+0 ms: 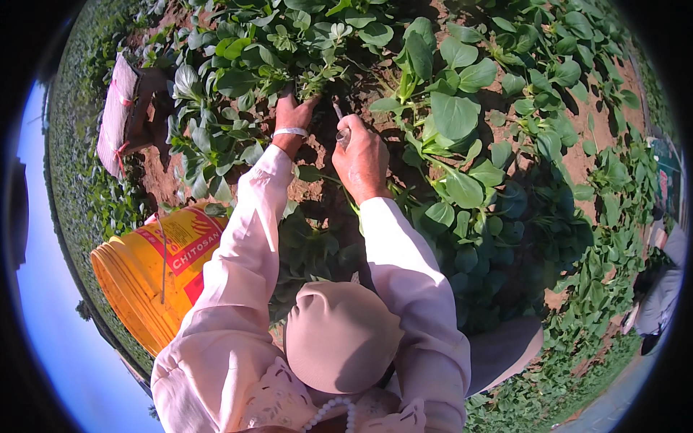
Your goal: The person harvests green leafy vegetables by cutting the stems with a knife and placing the collected greens into an orange bucket.
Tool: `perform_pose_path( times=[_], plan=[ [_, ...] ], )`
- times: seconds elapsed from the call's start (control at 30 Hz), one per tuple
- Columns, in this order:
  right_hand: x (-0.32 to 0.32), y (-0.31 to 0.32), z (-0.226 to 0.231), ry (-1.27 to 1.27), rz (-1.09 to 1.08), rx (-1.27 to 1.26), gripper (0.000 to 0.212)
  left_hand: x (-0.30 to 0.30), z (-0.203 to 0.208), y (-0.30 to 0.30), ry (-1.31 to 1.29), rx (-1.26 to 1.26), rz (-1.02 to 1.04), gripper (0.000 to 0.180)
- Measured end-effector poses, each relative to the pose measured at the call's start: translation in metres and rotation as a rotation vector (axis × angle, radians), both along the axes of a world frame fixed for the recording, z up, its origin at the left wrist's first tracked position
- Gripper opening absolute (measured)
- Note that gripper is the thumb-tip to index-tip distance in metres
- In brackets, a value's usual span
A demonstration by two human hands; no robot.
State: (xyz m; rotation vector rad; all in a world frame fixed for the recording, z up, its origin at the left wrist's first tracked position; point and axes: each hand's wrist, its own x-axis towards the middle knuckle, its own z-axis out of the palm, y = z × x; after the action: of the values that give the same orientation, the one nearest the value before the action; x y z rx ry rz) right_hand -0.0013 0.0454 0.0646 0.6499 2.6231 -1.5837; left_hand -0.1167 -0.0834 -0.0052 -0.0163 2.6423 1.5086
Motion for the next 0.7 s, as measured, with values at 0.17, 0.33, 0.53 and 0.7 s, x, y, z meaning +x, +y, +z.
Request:
perform_pose_path(
  times=[0.17, 0.33, 0.53, 0.7],
  plan=[
    [-0.034, -0.001, -0.013, 0.000, -0.124, -0.075, 0.009, -0.016, 0.001, 0.030, -0.102, -0.529, 0.056, 0.048],
    [-0.014, 0.019, -0.009, -0.030, -0.181, -0.342, 0.003, -0.030, -0.006, -0.007, -0.420, 0.632, 0.418, 0.015],
    [0.012, 0.006, -0.006, 0.030, 0.027, -0.158, 0.015, -0.007, -0.011, -0.096, -0.602, 1.215, 0.288, 0.017],
    [0.002, -0.009, 0.003, 0.050, 0.019, -0.047, 0.020, 0.006, 0.038, -0.056, -0.292, 0.857, 0.417, 0.031]
  ],
)
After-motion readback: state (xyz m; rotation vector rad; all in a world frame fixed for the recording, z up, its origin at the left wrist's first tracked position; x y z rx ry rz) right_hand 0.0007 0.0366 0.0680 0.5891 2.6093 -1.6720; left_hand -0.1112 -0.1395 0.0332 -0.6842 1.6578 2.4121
